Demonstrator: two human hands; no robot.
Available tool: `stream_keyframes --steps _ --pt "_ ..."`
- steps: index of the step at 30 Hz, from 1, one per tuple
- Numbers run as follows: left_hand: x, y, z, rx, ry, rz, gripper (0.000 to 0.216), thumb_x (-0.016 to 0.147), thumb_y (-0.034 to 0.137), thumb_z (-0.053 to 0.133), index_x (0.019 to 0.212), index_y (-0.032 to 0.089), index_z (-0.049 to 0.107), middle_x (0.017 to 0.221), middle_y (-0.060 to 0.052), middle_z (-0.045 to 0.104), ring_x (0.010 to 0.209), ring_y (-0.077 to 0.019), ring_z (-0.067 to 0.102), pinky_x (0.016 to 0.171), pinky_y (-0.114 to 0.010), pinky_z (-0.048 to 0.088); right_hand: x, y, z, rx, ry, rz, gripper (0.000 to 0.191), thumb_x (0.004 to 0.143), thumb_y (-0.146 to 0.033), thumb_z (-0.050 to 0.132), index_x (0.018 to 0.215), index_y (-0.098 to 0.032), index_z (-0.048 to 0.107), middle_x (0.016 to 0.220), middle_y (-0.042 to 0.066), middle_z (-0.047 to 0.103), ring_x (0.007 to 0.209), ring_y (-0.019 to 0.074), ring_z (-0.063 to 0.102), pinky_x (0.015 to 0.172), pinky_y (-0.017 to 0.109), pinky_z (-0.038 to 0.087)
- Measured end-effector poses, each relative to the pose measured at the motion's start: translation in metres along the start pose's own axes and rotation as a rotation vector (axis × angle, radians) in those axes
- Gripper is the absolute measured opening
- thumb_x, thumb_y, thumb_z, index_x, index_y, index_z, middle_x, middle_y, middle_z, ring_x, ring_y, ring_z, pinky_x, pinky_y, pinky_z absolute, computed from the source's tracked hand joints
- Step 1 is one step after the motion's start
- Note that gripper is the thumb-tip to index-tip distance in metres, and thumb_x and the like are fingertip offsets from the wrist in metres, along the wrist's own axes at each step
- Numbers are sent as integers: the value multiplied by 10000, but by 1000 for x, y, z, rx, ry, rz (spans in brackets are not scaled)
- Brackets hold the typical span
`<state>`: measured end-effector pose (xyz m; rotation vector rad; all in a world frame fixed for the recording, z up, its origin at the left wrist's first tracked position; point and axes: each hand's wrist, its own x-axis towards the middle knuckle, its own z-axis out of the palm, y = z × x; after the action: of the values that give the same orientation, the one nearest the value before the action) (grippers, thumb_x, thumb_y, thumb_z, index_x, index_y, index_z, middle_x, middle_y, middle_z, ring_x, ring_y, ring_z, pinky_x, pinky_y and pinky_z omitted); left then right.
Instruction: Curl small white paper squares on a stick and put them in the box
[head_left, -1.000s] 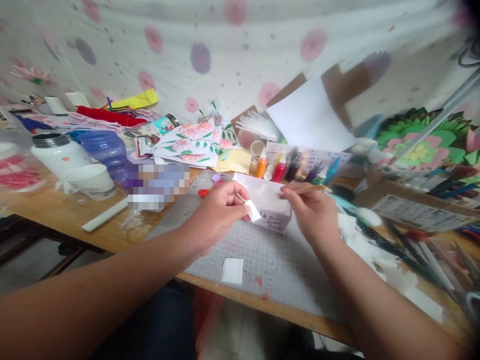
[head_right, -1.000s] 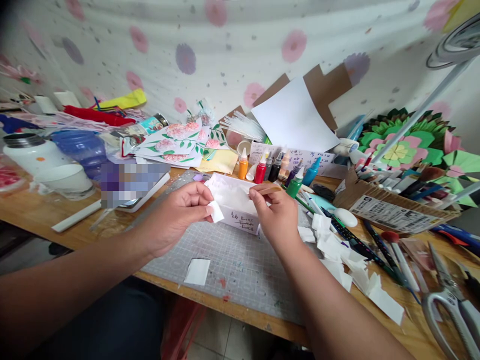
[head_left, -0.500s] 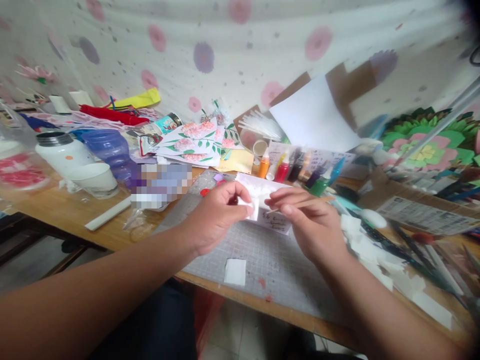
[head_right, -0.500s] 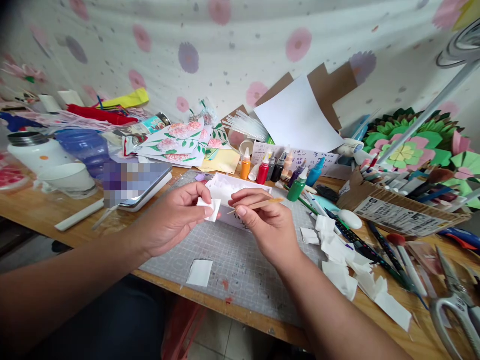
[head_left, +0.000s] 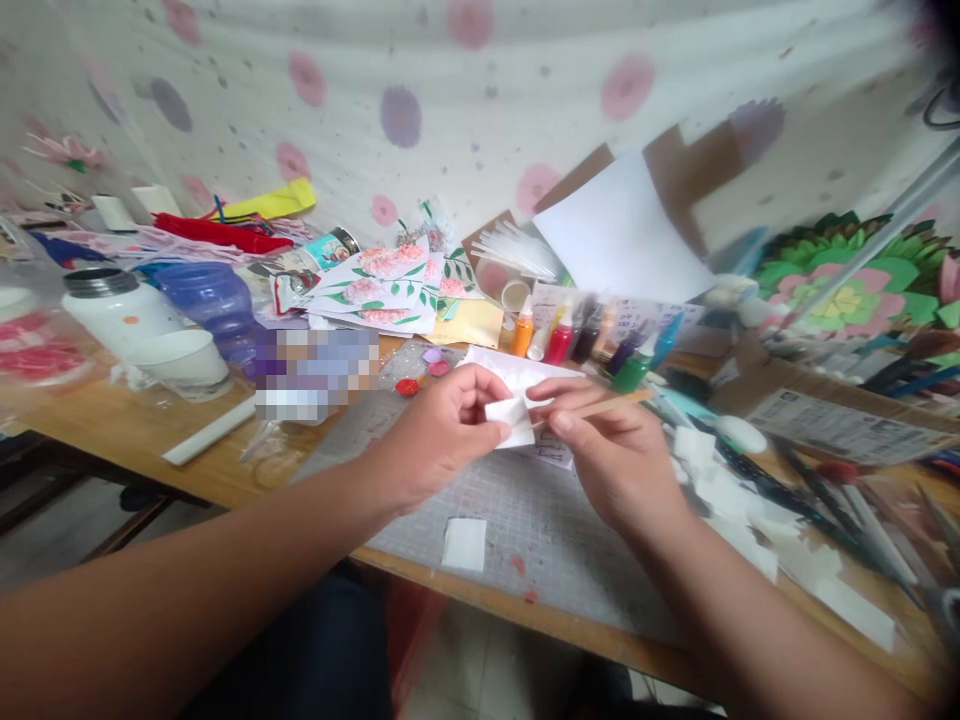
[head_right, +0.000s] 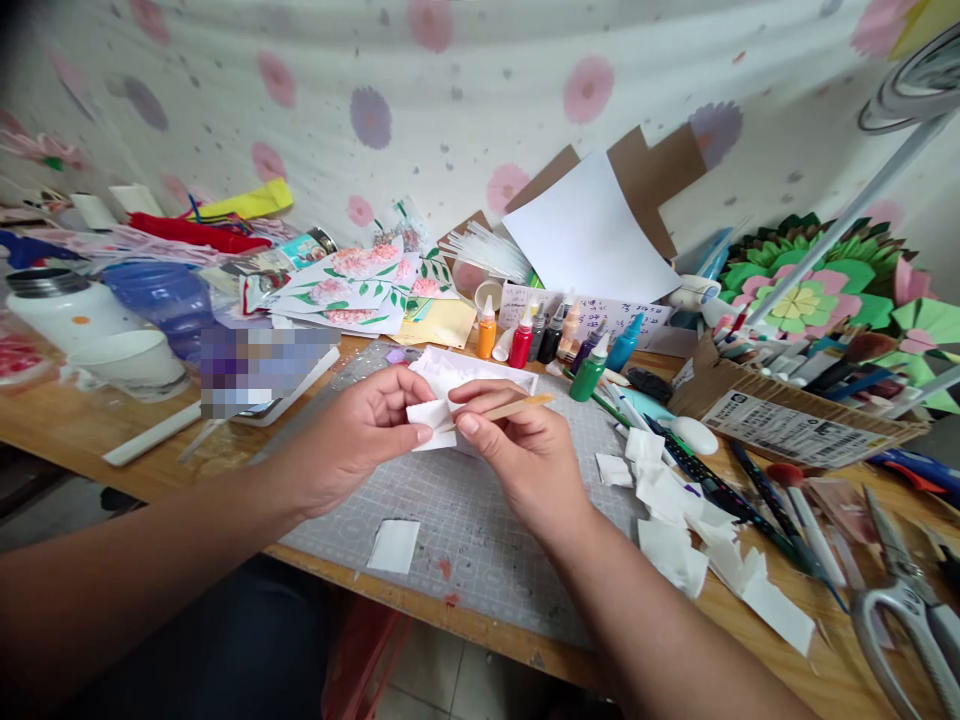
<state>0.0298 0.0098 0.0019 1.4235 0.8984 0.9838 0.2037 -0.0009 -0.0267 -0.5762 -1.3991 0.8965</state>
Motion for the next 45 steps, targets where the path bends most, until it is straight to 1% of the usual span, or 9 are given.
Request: stream_keyframes --steps 6,10,12,16,20,24,31,40,45 --pt "1 -5 -2 174 -8 68 183 740 140 637 882 184 530 671 71 505 600 -84 451 560 -226 339 1 -6 1 -117 -34 -60 178 806 -107 692 773 -266 766 778 -8 741 962 162 666 900 336 523" --pt "1 -5 -2 287 21 91 169 726 160 656 859 179 552 644 75 470 576 -85 415 550 -232 331 1 -10 2 -265 -16 -96 187 774 -80 711 738 -255 762 766 -6 751 899 160 690 850 324 540" --pt "0 -3 -2 261 21 78 150 724 168 659 834 172 556 666 63 497 605 -94 452 578 -240 354 2 -10 2 -296 13 -110 185 768 -80 717 745 -258 764 773 -2 758 871 167 697 823 334 549" --pt "0 0 -6 155 2 64 82 777 212 641 765 148 591 738 23 571 696 -112 504 665 -257 382 3 -8 1 -267 41 -108 190 771 -93 718 749 -276 764 760 -5 761 859 181 699 815 359 552" --pt "-1 0 -9 131 27 133 131 823 261 630 750 153 620 744 14 587 730 -123 508 705 -263 385 2 -8 1 -236 17 -74 161 771 -126 728 745 -279 772 781 7 768 864 191 698 823 373 561" --pt "-3 0 -8 148 64 176 112 815 238 636 759 168 569 703 29 572 650 -109 501 619 -244 374 1 -7 -1 -155 -30 -67 124 799 -178 717 794 -285 780 793 19 763 910 206 687 847 402 568" --pt "-3 1 -8 345 50 266 58 809 169 610 753 170 594 684 31 572 611 -99 488 575 -234 368 0 -2 -3 -16 49 -122 129 812 -196 707 821 -309 770 853 12 747 933 212 662 802 410 579" --pt "-3 -2 -5 411 51 298 84 767 114 592 750 180 641 701 13 640 609 -111 531 583 -240 398 1 -6 -3 -123 3 -121 137 819 -189 702 857 -299 774 845 19 757 919 205 671 858 407 547" --pt "-3 -4 -4 424 54 266 60 756 148 607 747 183 655 695 1 666 608 -128 561 574 -254 409 1 -13 -1 -230 -36 -145 176 805 -149 709 868 -299 775 839 14 764 899 200 683 838 388 554"
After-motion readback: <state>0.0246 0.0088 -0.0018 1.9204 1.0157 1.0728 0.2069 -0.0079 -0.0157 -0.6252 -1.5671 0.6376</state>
